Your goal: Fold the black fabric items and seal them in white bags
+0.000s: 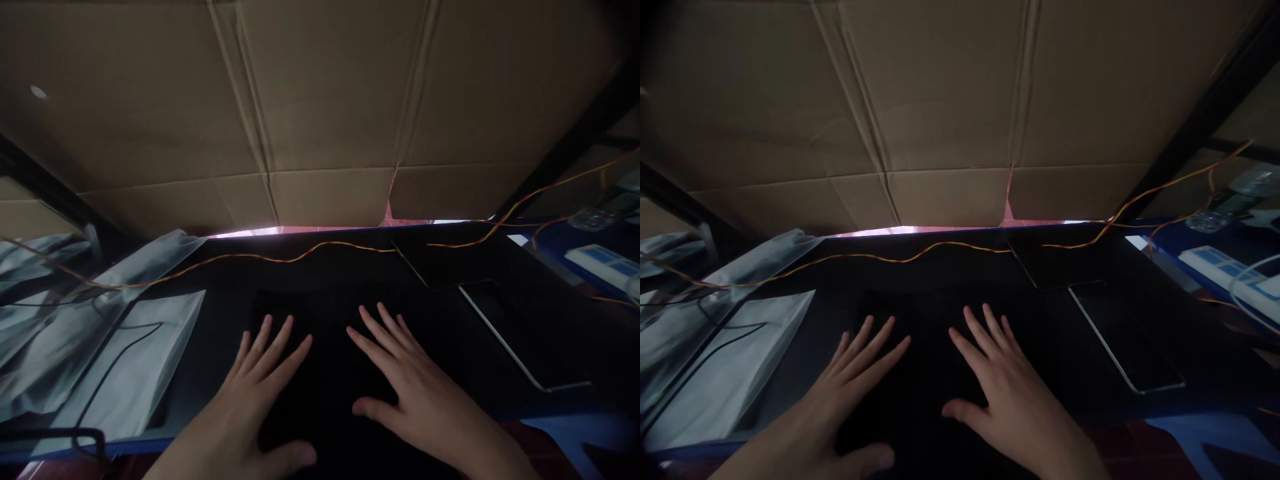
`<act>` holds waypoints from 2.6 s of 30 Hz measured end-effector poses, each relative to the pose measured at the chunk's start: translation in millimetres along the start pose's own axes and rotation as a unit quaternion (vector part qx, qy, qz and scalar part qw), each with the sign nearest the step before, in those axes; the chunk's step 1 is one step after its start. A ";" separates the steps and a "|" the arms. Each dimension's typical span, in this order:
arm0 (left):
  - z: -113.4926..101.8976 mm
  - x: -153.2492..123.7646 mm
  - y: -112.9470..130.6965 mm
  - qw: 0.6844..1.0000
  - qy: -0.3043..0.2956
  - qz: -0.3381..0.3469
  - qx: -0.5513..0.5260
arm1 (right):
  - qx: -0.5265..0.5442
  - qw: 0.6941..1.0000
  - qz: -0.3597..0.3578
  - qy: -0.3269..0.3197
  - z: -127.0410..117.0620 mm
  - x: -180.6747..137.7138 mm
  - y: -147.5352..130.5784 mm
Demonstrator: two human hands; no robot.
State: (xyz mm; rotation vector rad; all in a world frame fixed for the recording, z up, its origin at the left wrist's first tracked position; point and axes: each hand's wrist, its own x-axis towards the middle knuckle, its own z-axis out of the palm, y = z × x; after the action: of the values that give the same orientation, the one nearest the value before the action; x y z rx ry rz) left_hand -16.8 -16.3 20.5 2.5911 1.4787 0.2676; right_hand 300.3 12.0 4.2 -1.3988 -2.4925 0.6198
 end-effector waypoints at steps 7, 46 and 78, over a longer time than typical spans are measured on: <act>13.4 19.7 -15.8 0.998 -0.034 0.008 -0.042 | 0.015 0.998 0.020 -0.053 -16.3 8.0 17.4; 14.4 -26.3 -11.3 0.989 0.076 0.113 0.052 | 0.052 0.996 -0.016 0.075 -1.4 -43.6 10.1; 40.4 17.9 -3.1 0.978 0.191 -0.076 -0.027 | -0.123 0.887 0.226 0.384 0.4 -24.9 67.9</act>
State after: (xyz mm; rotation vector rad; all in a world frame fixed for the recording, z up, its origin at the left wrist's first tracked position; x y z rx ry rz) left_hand -1.3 -0.8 -18.1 2.4627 1.7461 0.8122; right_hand 364.8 21.8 -27.0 -1.8641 -1.6542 -0.1996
